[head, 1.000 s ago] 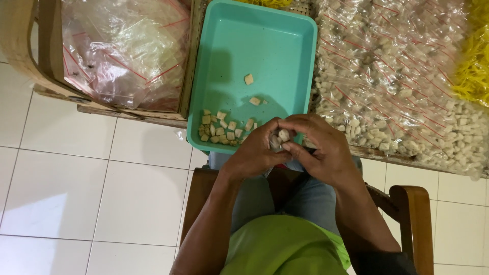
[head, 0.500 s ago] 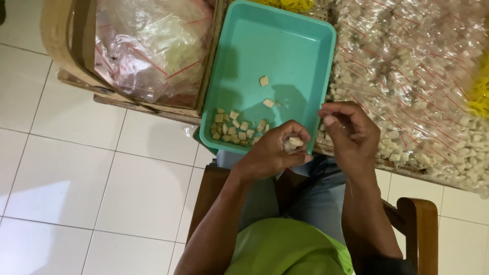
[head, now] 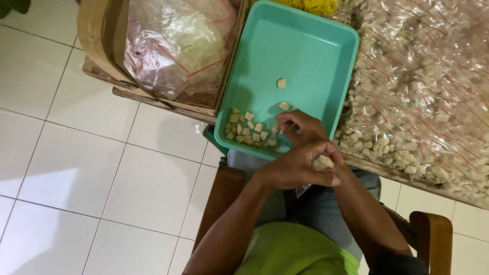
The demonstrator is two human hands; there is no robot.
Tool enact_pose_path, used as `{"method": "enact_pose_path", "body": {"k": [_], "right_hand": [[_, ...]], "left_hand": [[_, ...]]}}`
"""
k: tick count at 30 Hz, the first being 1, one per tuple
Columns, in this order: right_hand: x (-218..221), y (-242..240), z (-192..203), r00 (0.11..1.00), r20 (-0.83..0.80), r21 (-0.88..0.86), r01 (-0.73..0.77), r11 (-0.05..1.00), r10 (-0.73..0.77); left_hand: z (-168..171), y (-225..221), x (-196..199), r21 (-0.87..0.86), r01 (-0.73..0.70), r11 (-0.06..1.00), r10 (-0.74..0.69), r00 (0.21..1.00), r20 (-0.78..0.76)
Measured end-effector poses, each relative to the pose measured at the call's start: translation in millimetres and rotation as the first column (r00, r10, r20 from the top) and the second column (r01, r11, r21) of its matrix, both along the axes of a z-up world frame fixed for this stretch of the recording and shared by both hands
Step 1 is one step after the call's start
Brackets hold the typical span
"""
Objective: The person is portioning small cubed food items from a tray into small clear plastic bags.
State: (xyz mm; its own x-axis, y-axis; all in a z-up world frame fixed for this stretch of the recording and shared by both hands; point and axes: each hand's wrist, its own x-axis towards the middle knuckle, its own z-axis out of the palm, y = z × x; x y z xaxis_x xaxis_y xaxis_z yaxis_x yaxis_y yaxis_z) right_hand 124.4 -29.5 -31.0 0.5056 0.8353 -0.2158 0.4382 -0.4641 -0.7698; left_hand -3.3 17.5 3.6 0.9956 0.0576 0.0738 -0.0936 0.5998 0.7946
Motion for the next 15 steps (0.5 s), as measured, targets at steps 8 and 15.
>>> {"method": "enact_pose_path", "body": {"k": [8,15], "right_hand": [[-16.0,43.2,-37.9,0.903,0.304,0.036,-0.329,0.944,0.303],[-5.3,60.2,-83.0,0.754,0.541,0.031,-0.460,0.887,0.372]], "left_hand": [[-0.7,5.7,2.6,-0.020,-0.038,0.999,0.037,0.999,-0.031],[-7.2,9.3,1.1,-0.034,-0.027,0.999,0.027,1.000,-0.016]]}}
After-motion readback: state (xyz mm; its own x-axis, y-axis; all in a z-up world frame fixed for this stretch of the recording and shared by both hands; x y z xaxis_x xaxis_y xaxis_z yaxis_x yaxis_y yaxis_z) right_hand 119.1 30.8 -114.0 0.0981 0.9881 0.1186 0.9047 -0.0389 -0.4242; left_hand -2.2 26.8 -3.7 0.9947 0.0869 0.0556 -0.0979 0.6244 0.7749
